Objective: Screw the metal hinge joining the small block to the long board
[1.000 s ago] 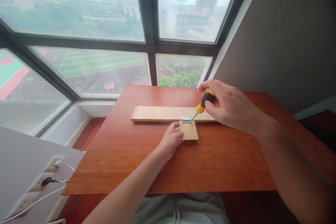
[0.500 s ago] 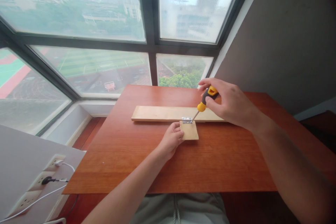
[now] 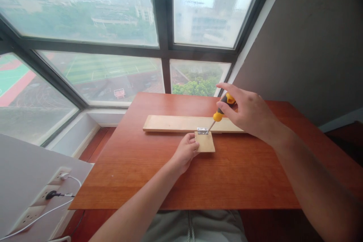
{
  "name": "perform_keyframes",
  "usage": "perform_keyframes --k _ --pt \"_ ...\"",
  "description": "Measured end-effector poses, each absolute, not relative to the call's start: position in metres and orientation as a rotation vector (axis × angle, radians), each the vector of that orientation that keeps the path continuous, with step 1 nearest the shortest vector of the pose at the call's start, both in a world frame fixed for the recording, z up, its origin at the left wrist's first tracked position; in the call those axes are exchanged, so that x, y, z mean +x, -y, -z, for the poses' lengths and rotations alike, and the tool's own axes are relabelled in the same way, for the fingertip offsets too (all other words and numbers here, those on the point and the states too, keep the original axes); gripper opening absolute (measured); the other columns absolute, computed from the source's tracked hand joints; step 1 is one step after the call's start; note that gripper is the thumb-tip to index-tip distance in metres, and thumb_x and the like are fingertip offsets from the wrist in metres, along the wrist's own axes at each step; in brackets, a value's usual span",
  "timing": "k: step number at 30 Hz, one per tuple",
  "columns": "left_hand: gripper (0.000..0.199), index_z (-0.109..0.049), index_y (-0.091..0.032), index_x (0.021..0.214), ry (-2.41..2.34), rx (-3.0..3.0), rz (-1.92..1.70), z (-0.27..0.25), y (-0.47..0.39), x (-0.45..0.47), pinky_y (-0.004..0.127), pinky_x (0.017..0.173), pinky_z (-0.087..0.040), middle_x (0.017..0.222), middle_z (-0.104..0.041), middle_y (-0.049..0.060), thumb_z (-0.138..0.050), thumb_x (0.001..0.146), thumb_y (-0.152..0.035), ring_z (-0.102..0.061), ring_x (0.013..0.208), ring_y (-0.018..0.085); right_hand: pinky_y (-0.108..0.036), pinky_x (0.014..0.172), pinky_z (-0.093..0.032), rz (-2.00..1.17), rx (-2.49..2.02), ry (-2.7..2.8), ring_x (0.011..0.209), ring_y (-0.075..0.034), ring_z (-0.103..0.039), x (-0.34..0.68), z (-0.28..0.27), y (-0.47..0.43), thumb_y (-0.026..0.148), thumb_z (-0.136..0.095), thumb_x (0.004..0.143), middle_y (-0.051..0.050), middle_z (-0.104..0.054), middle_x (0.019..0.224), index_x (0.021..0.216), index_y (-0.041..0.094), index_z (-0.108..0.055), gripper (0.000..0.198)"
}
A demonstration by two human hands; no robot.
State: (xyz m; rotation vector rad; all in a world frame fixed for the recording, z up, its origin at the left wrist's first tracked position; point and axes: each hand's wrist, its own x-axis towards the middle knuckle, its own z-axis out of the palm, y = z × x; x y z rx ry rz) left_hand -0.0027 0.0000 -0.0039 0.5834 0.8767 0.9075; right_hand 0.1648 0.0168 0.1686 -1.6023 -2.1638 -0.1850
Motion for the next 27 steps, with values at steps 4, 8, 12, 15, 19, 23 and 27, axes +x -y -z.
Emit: perform_keyframes --k 4,8,12,15,19,23,27 --pt "0.032 -0.054 -0.016 0.101 -0.879 0.596 -0.904 0.004 0.0 -0.003 0.023 0.068 -0.052 0.098 -0.071 0.01 -0.06 0.072 -0.002 -0.068 0.081 0.015 -0.033 0.06 -0.043 0.391 -1.718 2.1 0.075 -0.025 -0.065 0.163 -0.165 -0.017 0.045 -0.051 0.088 -0.007 -0.071 0.094 0.127 0.023 -0.057 0.045" --pt "0.032 -0.054 -0.016 0.101 -0.883 0.598 -0.903 0.005 -0.001 -0.003 0.022 0.068 -0.052 0.099 -0.071 0.01 -0.06 0.072 -0.002 -0.068 0.082 0.015 -0.032 0.07 -0.048 0.1 -1.534 2.186 0.085 -0.022 -0.066 0.167 -0.168 -0.015 0.028 -0.051 0.086 -0.007 -0.07 0.109 0.129 0.022 -0.054 0.043" --pt "0.033 -0.055 -0.016 0.1 -0.879 0.597 -0.906 0.005 -0.001 -0.003 0.022 0.068 -0.051 0.099 -0.07 0.009 -0.062 0.071 -0.003 -0.068 0.081 0.015 -0.033 0.074 -0.049 0.078 -1.485 2.249 0.09 -0.022 -0.066 0.167 -0.171 -0.01 0.028 -0.051 0.088 -0.006 -0.071 0.111 0.129 0.024 -0.056 0.041" --pt "0.033 -0.055 -0.016 0.099 -0.88 0.6 -0.91 0.005 0.0 -0.003 0.022 0.068 -0.051 0.098 -0.07 0.009 -0.063 0.07 -0.004 -0.067 0.08 0.015 -0.034 0.068 -0.047 0.305 -1.615 2.201 0.088 -0.026 -0.067 0.163 -0.171 -0.007 0.04 -0.051 0.09 -0.007 -0.072 0.108 0.121 0.024 -0.062 0.036" --pt "0.033 -0.055 -0.016 0.1 -0.882 0.598 -0.911 0.005 0.0 -0.003 0.023 0.068 -0.051 0.097 -0.07 0.009 -0.063 0.07 -0.004 -0.067 0.08 0.015 -0.032 0.066 -0.046 0.252 -1.618 2.212 0.087 -0.023 -0.067 0.161 -0.172 -0.003 0.034 -0.051 0.089 -0.005 -0.07 0.113 0.122 0.024 -0.06 0.036" --pt "0.034 -0.055 -0.016 0.101 -0.872 0.594 -0.915 0.005 0.0 -0.003 0.022 0.068 -0.05 0.098 -0.07 0.009 -0.063 0.07 -0.005 -0.067 0.081 0.015 -0.031 0.069 -0.047 0.15 -1.549 2.262 0.092 -0.022 -0.067 0.159 -0.173 -0.001 0.025 -0.05 0.088 -0.004 -0.068 0.121 0.13 0.024 -0.055 0.043" --pt "0.034 -0.055 -0.016 0.099 -0.87 0.587 -0.924 0.006 -0.001 -0.003 0.022 0.067 -0.05 0.097 -0.07 0.009 -0.066 0.068 -0.005 -0.067 0.08 0.015 -0.033 0.06 -0.042 0.395 -1.722 2.205 0.083 -0.026 -0.067 0.157 -0.171 -0.002 0.04 -0.049 0.091 -0.006 -0.072 0.105 0.127 0.024 -0.057 0.04"
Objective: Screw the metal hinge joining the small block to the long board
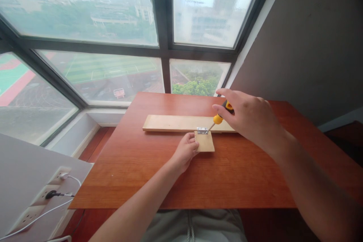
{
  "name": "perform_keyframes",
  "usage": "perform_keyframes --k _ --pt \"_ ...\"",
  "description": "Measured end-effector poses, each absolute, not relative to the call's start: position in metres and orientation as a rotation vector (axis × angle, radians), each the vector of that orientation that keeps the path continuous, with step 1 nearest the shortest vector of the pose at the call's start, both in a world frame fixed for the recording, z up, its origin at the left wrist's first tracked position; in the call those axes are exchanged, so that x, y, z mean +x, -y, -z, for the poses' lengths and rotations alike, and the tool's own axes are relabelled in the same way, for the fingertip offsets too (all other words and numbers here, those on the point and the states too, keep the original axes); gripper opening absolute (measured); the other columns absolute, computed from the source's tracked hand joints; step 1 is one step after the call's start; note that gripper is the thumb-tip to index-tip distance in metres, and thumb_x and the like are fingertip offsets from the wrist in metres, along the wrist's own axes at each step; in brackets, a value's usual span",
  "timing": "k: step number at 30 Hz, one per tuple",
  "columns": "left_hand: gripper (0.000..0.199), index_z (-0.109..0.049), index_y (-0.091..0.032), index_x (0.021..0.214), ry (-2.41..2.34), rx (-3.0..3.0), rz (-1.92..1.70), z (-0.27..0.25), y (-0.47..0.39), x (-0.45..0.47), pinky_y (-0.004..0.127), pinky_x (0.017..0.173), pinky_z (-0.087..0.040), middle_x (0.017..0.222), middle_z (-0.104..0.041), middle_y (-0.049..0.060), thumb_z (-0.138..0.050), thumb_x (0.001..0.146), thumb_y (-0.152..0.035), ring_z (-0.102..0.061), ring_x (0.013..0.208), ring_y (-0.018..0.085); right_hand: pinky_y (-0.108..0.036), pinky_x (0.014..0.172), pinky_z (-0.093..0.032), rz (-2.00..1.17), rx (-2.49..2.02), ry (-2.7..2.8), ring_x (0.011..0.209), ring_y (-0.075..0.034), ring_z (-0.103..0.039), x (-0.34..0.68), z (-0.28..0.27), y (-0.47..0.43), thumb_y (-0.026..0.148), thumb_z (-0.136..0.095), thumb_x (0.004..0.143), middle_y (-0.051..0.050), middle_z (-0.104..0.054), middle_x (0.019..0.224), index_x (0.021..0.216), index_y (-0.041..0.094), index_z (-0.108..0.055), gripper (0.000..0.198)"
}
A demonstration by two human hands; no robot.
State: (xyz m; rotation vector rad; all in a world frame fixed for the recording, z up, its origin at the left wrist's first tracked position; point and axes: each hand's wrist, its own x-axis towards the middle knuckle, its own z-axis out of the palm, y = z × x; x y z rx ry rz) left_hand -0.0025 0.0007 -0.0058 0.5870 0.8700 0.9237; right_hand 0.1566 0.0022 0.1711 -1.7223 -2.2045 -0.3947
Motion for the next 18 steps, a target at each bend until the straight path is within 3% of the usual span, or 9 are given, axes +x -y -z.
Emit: perform_keyframes --k 2,7,14,18 --pt "0.034 -0.055 -0.016 0.099 -0.873 0.588 -0.92 0.0063 -0.0009 -0.0024 0.022 0.067 -0.05 0.097 -0.07 0.009 -0.065 0.068 -0.005 -0.067 0.08 0.015 -0.033 0.058 -0.04 0.421 -1.753 2.189 0.079 -0.026 -0.067 0.1569 -0.1707 -0.0025 0.041 -0.048 0.091 -0.006 -0.072 0.1 0.125 0.023 -0.057 0.039" --pt "0.034 -0.055 -0.016 0.099 -0.859 0.591 -0.921 0.0056 -0.0004 -0.0023 0.022 0.067 -0.051 0.097 -0.071 0.009 -0.064 0.069 -0.005 -0.068 0.081 0.016 -0.03 0.064 -0.043 0.163 -1.554 2.264 0.088 -0.021 -0.066 0.1609 -0.1701 -0.0016 0.022 -0.046 0.087 -0.006 -0.063 0.124 0.126 0.022 -0.052 0.039" --pt "0.032 -0.054 -0.016 0.099 -0.872 0.594 -0.907 0.0028 0.0004 -0.0026 0.021 0.067 -0.051 0.096 -0.071 0.009 -0.06 0.071 -0.002 -0.068 0.08 0.015 -0.032 0.057 -0.039 0.437 -1.695 2.156 0.08 -0.025 -0.065 0.1592 -0.163 -0.005 0.039 -0.048 0.092 -0.007 -0.069 0.111 0.119 0.023 -0.056 0.033" --pt "0.032 -0.054 -0.016 0.101 -0.871 0.603 -0.901 0.004 -0.0001 -0.0029 0.022 0.067 -0.052 0.097 -0.071 0.009 -0.058 0.072 -0.002 -0.068 0.08 0.015 -0.032 0.064 -0.043 0.275 -1.615 2.176 0.086 -0.024 -0.065 0.1648 -0.1665 -0.0063 0.024 -0.048 0.087 -0.008 -0.066 0.114 0.115 0.022 -0.056 0.03"
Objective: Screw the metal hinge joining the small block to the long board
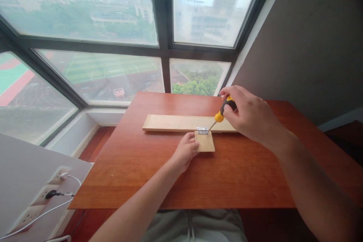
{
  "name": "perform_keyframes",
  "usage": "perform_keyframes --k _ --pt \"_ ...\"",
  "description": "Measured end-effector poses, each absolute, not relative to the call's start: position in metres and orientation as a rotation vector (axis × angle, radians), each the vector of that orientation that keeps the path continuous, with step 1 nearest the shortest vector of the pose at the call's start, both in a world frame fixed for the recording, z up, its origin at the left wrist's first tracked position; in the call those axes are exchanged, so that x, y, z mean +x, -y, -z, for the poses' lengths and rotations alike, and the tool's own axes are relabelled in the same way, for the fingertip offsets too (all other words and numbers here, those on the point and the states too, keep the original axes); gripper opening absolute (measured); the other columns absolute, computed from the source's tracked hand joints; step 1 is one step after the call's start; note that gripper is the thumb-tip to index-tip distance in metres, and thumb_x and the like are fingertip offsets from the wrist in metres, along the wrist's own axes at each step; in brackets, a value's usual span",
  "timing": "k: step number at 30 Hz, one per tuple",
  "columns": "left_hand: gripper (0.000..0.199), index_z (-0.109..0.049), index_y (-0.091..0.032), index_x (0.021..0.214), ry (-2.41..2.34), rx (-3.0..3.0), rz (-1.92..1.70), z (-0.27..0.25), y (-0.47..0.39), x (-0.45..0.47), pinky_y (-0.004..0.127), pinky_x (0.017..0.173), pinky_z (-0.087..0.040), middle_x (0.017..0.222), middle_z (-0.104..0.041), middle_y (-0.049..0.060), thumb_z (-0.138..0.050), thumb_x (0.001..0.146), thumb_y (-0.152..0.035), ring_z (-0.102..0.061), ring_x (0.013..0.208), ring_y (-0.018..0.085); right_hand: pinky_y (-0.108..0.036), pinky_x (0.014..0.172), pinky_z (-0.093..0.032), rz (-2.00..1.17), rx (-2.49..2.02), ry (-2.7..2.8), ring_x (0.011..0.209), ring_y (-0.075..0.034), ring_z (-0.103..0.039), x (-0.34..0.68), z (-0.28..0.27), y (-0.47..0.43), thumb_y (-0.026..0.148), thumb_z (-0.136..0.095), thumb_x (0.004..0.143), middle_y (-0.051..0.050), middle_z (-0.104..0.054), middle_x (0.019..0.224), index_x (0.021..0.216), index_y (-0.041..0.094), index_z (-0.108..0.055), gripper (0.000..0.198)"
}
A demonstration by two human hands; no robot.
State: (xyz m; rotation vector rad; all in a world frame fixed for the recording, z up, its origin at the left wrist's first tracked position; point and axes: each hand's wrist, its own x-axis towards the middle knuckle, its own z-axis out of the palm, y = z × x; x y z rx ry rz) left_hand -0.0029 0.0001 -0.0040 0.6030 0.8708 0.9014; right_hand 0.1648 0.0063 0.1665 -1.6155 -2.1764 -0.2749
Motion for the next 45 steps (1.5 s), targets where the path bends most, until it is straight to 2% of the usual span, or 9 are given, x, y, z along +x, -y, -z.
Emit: perform_keyframes --k 4,9,15,17,22,28,34,40,45 --pt "0.034 -0.054 -0.016 0.101 -0.86 0.586 -0.906 0.0049 -0.0008 -0.0032 0.022 0.068 -0.052 0.099 -0.071 0.009 -0.059 0.071 -0.002 -0.068 0.081 0.015 -0.031 0.068 -0.045 0.084 -1.517 2.193 0.086 -0.02 -0.064 0.1698 -0.167 -0.0062 0.02 -0.048 0.085 -0.008 -0.065 0.115 0.118 0.021 -0.055 0.033" --pt "0.034 -0.054 -0.016 0.1 -0.872 0.569 -0.911 0.0031 -0.0007 -0.0032 0.022 0.068 -0.052 0.098 -0.071 0.009 -0.06 0.07 -0.001 -0.068 0.082 0.015 -0.032 0.059 -0.041 0.394 -1.7 2.097 0.072 -0.022 -0.063 0.1688 -0.1609 -0.0076 0.042 -0.051 0.09 -0.006 -0.068 0.104 0.119 0.023 -0.056 0.035" --pt "0.033 -0.053 -0.015 0.101 -0.887 0.577 -0.901 0.0002 -0.0005 -0.0026 0.021 0.066 -0.052 0.097 -0.071 0.009 -0.058 0.071 -0.001 -0.068 0.079 0.014 -0.031 0.071 -0.046 0.116 -1.503 2.183 0.092 -0.021 -0.064 0.1691 -0.1617 -0.0068 0.022 -0.049 0.088 -0.006 -0.063 0.122 0.123 0.022 -0.053 0.036" --pt "0.033 -0.054 -0.015 0.101 -0.887 0.578 -0.901 -0.0003 -0.0004 -0.0026 0.021 0.065 -0.051 0.097 -0.071 0.009 -0.059 0.071 -0.001 -0.067 0.078 0.014 -0.031 0.072 -0.046 0.112 -1.476 2.191 0.093 -0.02 -0.064 0.1676 -0.1611 -0.0062 0.025 -0.05 0.089 -0.005 -0.064 0.121 0.125 0.023 -0.052 0.035" --pt "0.033 -0.053 -0.015 0.101 -0.894 0.586 -0.896 0.0001 0.0001 -0.0029 0.021 0.065 -0.051 0.097 -0.071 0.009 -0.058 0.072 -0.001 -0.068 0.078 0.014 -0.034 0.061 -0.043 0.413 -1.661 2.119 0.081 -0.025 -0.065 0.1635 -0.1596 -0.0065 0.042 -0.053 0.09 -0.005 -0.069 0.106 0.116 0.023 -0.058 0.033" --pt "0.033 -0.054 -0.015 0.101 -0.886 0.587 -0.902 0.0014 0.0 -0.0031 0.022 0.066 -0.051 0.097 -0.071 0.009 -0.059 0.072 -0.002 -0.068 0.079 0.015 -0.031 0.075 -0.048 0.043 -1.407 2.268 0.097 -0.021 -0.064 0.1659 -0.166 -0.0038 0.02 -0.049 0.088 -0.006 -0.063 0.123 0.125 0.022 -0.051 0.038" --pt "0.034 -0.053 -0.016 0.101 -0.881 0.591 -0.896 0.0027 0.0 -0.0027 0.022 0.067 -0.051 0.097 -0.071 0.009 -0.059 0.071 -0.002 -0.068 0.079 0.015 -0.034 0.06 -0.044 0.413 -1.651 2.205 0.085 -0.026 -0.066 0.1611 -0.1631 -0.0046 0.042 -0.051 0.092 -0.007 -0.068 0.111 0.123 0.022 -0.055 0.037" --pt "0.034 -0.054 -0.016 0.1 -0.878 0.581 -0.902 0.0018 0.0001 -0.0029 0.021 0.065 -0.05 0.096 -0.071 0.009 -0.06 0.07 -0.002 -0.067 0.078 0.014 -0.031 0.069 -0.047 0.111 -1.468 2.289 0.093 -0.021 -0.065 0.1649 -0.1667 -0.004 0.021 -0.049 0.088 -0.006 -0.063 0.123 0.127 0.022 -0.051 0.039" --pt "0.033 -0.054 -0.016 0.1 -0.893 0.584 -0.899 -0.001 0.0007 -0.0033 0.019 0.063 -0.049 0.096 -0.071 0.008 -0.06 0.07 -0.002 -0.067 0.077 0.013 -0.034 0.067 -0.046 0.296 -1.592 2.229 0.092 -0.025 -0.066 0.1633 -0.1649 -0.0041 0.036 -0.05 0.092 -0.006 -0.066 0.119 0.127 0.023 -0.052 0.037"
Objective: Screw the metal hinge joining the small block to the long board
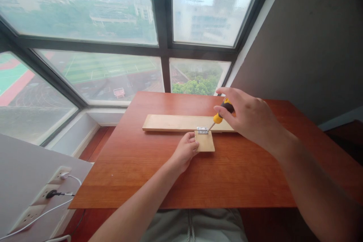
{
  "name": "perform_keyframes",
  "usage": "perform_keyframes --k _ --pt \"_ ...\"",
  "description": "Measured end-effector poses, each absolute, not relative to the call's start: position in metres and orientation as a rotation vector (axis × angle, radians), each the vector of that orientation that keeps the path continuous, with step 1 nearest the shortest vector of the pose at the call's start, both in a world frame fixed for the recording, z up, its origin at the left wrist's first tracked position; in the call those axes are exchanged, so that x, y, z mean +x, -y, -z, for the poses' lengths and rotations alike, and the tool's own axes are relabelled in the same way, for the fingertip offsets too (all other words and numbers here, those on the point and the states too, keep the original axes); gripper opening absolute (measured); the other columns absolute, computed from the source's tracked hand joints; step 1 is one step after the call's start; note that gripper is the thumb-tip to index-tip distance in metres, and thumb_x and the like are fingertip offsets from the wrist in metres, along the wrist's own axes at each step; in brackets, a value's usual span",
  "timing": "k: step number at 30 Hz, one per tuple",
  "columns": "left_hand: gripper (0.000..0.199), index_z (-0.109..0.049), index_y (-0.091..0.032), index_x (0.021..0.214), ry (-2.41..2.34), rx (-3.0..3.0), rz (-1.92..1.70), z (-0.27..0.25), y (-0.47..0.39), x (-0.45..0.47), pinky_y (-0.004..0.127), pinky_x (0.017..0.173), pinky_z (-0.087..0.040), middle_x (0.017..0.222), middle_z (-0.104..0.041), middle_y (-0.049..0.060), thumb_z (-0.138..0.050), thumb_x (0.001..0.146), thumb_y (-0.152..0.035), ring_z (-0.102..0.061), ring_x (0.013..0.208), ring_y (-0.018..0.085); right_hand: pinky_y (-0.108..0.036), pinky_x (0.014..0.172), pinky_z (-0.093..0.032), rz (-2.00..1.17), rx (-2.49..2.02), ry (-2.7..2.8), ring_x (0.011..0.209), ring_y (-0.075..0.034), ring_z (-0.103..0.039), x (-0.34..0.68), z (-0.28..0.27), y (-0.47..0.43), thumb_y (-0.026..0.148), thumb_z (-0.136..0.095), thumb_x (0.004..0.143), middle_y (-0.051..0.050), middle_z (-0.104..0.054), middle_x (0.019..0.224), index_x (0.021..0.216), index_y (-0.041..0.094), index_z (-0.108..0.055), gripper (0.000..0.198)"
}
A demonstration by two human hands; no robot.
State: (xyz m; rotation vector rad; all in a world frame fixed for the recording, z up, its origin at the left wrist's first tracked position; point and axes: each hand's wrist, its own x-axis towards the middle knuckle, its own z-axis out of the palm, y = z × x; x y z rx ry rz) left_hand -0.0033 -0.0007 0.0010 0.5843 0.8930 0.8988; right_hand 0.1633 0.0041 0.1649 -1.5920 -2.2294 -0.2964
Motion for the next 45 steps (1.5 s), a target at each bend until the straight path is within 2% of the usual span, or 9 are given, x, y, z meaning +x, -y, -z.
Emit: perform_keyframes --k 3,9,16,22,28,30,35,41,45 --pt "0.033 -0.054 -0.016 0.1 -0.895 0.588 -0.895 0.0002 0.0008 -0.0034 0.019 0.063 -0.049 0.096 -0.071 0.008 -0.06 0.07 -0.002 -0.067 0.077 0.013 -0.034 0.062 -0.044 0.374 -1.678 2.193 0.086 -0.027 -0.066 0.1626 -0.1643 -0.0049 0.041 -0.049 0.093 -0.006 -0.068 0.11 0.121 0.023 -0.054 0.034" --pt "0.032 -0.054 -0.016 0.101 -0.874 0.607 -0.899 0.0055 -0.0002 -0.0031 0.022 0.066 -0.051 0.096 -0.071 0.009 -0.06 0.072 -0.004 -0.067 0.079 0.014 -0.031 0.071 -0.047 0.085 -1.487 2.27 0.092 -0.02 -0.065 0.1675 -0.1669 -0.0011 0.021 -0.05 0.087 -0.004 -0.063 0.123 0.126 0.023 -0.05 0.039" --pt "0.033 -0.054 -0.016 0.102 -0.865 0.604 -0.904 0.0055 -0.0007 -0.0039 0.025 0.069 -0.052 0.099 -0.071 0.01 -0.061 0.072 -0.005 -0.068 0.081 0.016 -0.032 0.062 -0.044 0.298 -1.597 2.211 0.083 -0.024 -0.066 0.1629 -0.1651 0.0011 0.043 -0.054 0.09 -0.006 -0.069 0.109 0.119 0.024 -0.056 0.035" --pt "0.032 -0.054 -0.016 0.101 -0.866 0.595 -0.906 0.0049 -0.0001 -0.0032 0.024 0.069 -0.052 0.1 -0.071 0.01 -0.06 0.071 -0.004 -0.068 0.08 0.016 -0.031 0.076 -0.048 -0.016 -1.393 2.314 0.095 -0.019 -0.065 0.1655 -0.1692 0.0014 0.019 -0.051 0.086 -0.005 -0.064 0.122 0.126 0.023 -0.052 0.04" --pt "0.034 -0.054 -0.016 0.102 -0.862 0.592 -0.912 0.007 -0.0005 -0.0025 0.025 0.07 -0.053 0.101 -0.07 0.01 -0.059 0.07 -0.003 -0.068 0.083 0.017 -0.033 0.06 -0.043 0.369 -1.622 2.227 0.082 -0.024 -0.066 0.1591 -0.1635 -0.0019 0.042 -0.054 0.09 -0.006 -0.068 0.111 0.117 0.023 -0.057 0.033" --pt "0.034 -0.053 -0.015 0.102 -0.865 0.591 -0.912 0.0071 -0.0005 -0.0025 0.025 0.07 -0.052 0.1 -0.07 0.01 -0.059 0.071 -0.003 -0.068 0.083 0.016 -0.032 0.057 -0.041 0.382 -1.655 2.195 0.077 -0.022 -0.066 0.1586 -0.1631 -0.0022 0.039 -0.053 0.09 -0.005 -0.069 0.109 0.116 0.024 -0.056 0.031" --pt "0.035 -0.054 -0.016 0.101 -0.864 0.581 -0.912 0.0047 0.0004 -0.0025 0.023 0.068 -0.052 0.098 -0.071 0.009 -0.06 0.07 -0.002 -0.068 0.082 0.016 -0.03 0.066 -0.045 0.064 -1.529 2.256 0.082 -0.019 -0.066 0.1622 -0.1668 -0.0004 0.022 -0.051 0.086 -0.004 -0.066 0.117 0.121 0.024 -0.053 0.035" --pt "0.034 -0.054 -0.017 0.099 -0.869 0.57 -0.914 0.0025 0.0007 -0.0022 0.022 0.067 -0.052 0.098 -0.07 0.009 -0.061 0.069 -0.002 -0.068 0.081 0.015 -0.031 0.055 -0.038 0.425 -1.706 2.159 0.072 -0.023 -0.064 0.1616 -0.1634 -0.0035 0.046 -0.054 0.089 -0.006 -0.07 0.1 0.115 0.023 -0.058 0.035" --pt "0.036 -0.055 -0.016 0.1 -0.867 0.562 -0.921 0.0041 0.0003 -0.002 0.024 0.069 -0.052 0.098 -0.071 0.009 -0.063 0.068 -0.003 -0.068 0.083 0.016 -0.031 0.06 -0.043 0.204 -1.608 2.18 0.077 -0.021 -0.064 0.1654 -0.1643 -0.0039 0.032 -0.049 0.089 -0.006 -0.068 0.107 0.114 0.023 -0.055 0.027"
